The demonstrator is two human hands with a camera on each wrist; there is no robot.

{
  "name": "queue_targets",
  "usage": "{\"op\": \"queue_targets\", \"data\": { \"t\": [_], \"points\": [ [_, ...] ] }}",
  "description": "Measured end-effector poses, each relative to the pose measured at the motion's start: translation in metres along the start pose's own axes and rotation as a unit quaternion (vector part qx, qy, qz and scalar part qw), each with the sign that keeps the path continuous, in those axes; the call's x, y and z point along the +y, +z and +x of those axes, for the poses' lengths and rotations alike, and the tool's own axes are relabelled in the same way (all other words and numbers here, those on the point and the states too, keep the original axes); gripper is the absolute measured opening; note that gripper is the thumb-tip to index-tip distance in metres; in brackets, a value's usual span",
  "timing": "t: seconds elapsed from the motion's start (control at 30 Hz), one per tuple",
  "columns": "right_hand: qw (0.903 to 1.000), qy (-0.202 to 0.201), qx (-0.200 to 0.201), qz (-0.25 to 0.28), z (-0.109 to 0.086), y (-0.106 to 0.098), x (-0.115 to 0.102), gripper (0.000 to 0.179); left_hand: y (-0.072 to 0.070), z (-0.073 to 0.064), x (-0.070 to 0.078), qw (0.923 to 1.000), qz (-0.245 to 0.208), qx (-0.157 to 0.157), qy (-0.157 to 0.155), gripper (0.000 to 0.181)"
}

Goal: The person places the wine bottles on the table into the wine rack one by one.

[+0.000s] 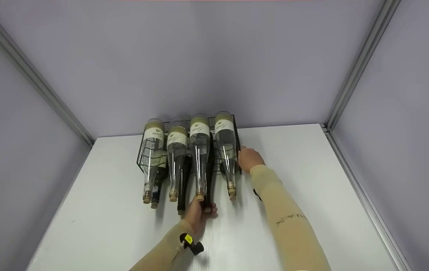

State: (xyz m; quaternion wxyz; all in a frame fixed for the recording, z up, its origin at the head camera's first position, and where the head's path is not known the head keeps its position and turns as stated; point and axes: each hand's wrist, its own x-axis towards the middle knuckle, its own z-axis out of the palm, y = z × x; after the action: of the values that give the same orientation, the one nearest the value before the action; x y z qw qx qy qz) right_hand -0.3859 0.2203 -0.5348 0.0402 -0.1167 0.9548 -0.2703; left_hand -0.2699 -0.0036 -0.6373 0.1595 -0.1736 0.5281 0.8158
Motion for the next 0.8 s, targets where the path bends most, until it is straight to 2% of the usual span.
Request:
{"op": "queue_targets", "data": {
  "t": [0.13,0.2,0.3,0.43,0.67,0.8],
  "points": [
    [1.0000,0.007,0.003,-0.001,0.000,-0.003,0.000,0.032,-0.008,-0.006,-0.010,0.9990,-0.023,-0.034,0.014,0.033],
    [0.9999,0.009,0.005,-0.004,0.000,-0.003,0.000,0.033,-0.011,-0.005,-0.013,0.9976,-0.029,-0.057,0.028,0.026],
    [0.9999,0.005,0.005,-0.007,0.000,-0.003,0.000,0.033,-0.015,-0.004,-0.016,0.9957,-0.034,-0.074,0.043,0.023],
    [1.0000,0.006,0.000,-0.005,0.000,-0.002,-0.001,0.033,-0.016,-0.003,-0.018,0.9955,-0.030,-0.069,0.058,0.024],
    [0.9999,0.011,0.000,-0.003,-0.001,-0.002,-0.001,0.032,-0.012,-0.002,-0.020,0.9962,-0.008,-0.033,0.081,0.036],
    [0.9999,0.013,-0.003,0.002,-0.001,0.000,0.000,0.031,-0.012,-0.003,-0.022,0.9957,-0.004,-0.029,0.088,0.037]
  ]
}}
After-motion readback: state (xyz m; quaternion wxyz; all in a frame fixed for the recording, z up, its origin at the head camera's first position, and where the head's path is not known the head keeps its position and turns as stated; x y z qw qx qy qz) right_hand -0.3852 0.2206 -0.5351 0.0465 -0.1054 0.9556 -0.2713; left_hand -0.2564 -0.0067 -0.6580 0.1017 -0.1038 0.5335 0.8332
